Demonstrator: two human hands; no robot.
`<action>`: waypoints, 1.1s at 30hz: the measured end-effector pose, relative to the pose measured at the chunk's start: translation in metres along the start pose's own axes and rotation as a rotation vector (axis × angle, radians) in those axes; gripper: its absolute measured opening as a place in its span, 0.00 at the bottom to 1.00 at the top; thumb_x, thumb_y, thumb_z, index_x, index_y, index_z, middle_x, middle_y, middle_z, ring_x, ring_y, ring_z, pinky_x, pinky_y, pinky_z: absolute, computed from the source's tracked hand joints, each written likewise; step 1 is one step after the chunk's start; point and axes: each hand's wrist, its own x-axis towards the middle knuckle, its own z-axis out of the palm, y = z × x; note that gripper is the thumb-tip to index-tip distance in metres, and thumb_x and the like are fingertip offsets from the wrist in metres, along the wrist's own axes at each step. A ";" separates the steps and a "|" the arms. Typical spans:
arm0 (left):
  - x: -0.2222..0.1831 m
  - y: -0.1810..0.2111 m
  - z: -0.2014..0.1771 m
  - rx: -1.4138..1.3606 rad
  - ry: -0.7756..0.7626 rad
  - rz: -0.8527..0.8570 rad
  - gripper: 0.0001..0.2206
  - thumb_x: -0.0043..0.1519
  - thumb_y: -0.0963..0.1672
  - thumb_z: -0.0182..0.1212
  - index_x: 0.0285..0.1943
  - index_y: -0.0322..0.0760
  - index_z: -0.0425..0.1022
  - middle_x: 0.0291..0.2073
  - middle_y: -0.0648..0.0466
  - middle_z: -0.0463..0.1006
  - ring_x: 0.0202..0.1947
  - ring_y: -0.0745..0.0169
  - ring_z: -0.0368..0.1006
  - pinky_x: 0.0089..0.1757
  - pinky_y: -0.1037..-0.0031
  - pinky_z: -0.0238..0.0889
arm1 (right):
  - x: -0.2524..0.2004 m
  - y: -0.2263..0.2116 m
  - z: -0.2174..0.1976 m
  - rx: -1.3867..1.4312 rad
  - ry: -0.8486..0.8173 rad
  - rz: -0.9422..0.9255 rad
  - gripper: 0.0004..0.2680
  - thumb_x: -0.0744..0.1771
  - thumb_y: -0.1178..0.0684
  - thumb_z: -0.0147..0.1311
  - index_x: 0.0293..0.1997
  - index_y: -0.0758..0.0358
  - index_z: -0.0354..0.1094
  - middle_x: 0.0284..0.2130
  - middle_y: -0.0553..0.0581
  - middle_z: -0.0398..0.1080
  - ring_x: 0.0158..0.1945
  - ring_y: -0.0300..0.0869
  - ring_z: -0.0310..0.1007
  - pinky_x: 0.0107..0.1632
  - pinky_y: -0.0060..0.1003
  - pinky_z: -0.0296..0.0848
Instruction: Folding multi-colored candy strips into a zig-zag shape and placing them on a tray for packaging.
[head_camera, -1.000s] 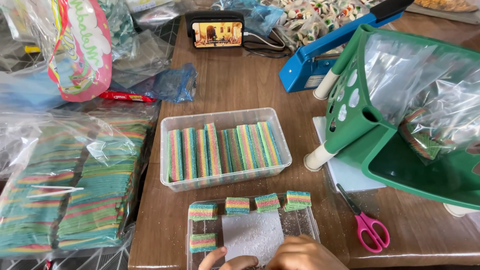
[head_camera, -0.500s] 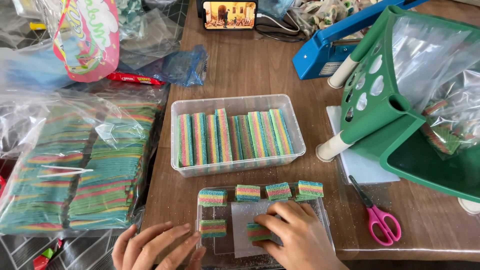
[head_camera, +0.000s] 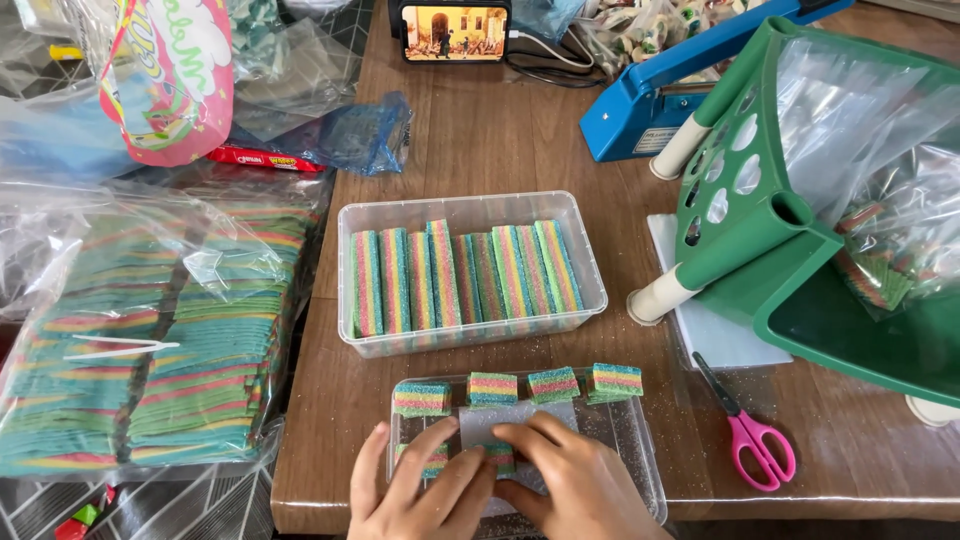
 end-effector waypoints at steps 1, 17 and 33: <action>0.001 0.001 0.001 -0.006 -0.039 0.004 0.07 0.64 0.44 0.62 0.33 0.54 0.80 0.36 0.70 0.79 0.49 0.62 0.78 0.60 0.50 0.53 | -0.002 0.001 0.001 0.010 0.061 -0.017 0.17 0.64 0.45 0.64 0.59 0.48 0.70 0.49 0.47 0.71 0.41 0.48 0.80 0.34 0.51 0.80; 0.011 -0.008 -0.003 -0.039 -0.025 -0.106 0.05 0.60 0.47 0.61 0.34 0.63 0.79 0.37 0.75 0.79 0.51 0.57 0.77 0.63 0.48 0.44 | -0.004 0.008 0.006 0.199 0.228 -0.102 0.17 0.63 0.50 0.67 0.57 0.55 0.71 0.47 0.51 0.74 0.47 0.45 0.81 0.45 0.42 0.79; 0.016 0.007 0.007 -0.077 -0.068 -0.153 0.09 0.61 0.43 0.61 0.26 0.54 0.77 0.32 0.69 0.78 0.54 0.54 0.76 0.64 0.41 0.43 | -0.005 0.007 0.010 0.232 0.243 -0.032 0.14 0.63 0.56 0.64 0.54 0.52 0.72 0.44 0.50 0.76 0.44 0.43 0.82 0.44 0.41 0.80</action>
